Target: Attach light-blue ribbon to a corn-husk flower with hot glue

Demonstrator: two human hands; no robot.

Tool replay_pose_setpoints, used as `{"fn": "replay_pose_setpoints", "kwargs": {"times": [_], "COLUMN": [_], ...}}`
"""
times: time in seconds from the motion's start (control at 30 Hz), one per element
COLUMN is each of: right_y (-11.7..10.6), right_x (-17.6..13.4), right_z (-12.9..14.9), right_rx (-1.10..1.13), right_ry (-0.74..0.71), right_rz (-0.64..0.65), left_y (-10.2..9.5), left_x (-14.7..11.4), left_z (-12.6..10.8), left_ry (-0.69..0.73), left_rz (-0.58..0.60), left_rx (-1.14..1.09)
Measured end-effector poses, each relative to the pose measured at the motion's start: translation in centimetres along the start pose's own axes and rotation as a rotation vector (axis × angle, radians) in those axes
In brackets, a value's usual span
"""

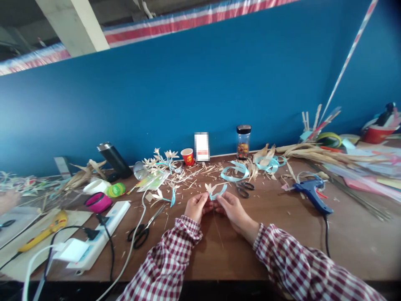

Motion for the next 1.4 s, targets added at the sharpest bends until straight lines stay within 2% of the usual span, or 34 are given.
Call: {"fn": "replay_pose_setpoints", "kwargs": {"times": [0.17, 0.37, 0.53, 0.63, 0.77, 0.93, 1.17, 1.27, 1.4], "right_y": [0.0, 0.1, 0.1, 0.0, 0.1, 0.4, 0.4, 0.3, -0.1], "right_x": [-0.1, -0.3, -0.7, -1.0, -1.4, -1.8, -2.0, -1.9, -2.0], "right_z": [-0.3, -0.2, 0.0, 0.1, 0.2, 0.4, 0.7, 0.7, 0.9], "right_rx": [0.014, 0.028, 0.014, -0.007, -0.036, -0.086, -0.037, 0.036, 0.132], "right_ry": [-0.006, -0.011, -0.025, -0.038, -0.044, -0.085, -0.070, -0.054, 0.035], "right_rz": [-0.035, -0.063, -0.035, -0.021, 0.028, 0.137, 0.186, 0.201, 0.247], "left_y": [0.0, -0.2, -0.2, -0.2, -0.2, -0.1, 0.1, 0.1, -0.1], "left_x": [-0.1, -0.3, -0.7, -0.8, -1.2, -2.1, -2.9, -2.9, -2.7], "left_z": [-0.2, -0.7, -0.2, 0.2, 0.3, 0.3, 0.5, 0.4, 0.0], "left_ry": [-0.040, -0.120, 0.001, 0.013, 0.016, 0.030, 0.014, -0.003, -0.084], "left_rz": [-0.006, 0.050, 0.073, 0.079, 0.111, 0.074, 0.090, 0.131, 0.225], "left_rx": [-0.025, -0.146, -0.035, -0.011, -0.022, -0.118, -0.119, -0.163, -0.196]}}
Point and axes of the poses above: each hand's wrist, its own x-axis towards the middle knuckle, its own y-axis out of the palm, z = x × y, the point moved 1 cm from there along x, towards the middle knuckle, and after that the axes turned 1 degree about x, right-handed, at the moved point
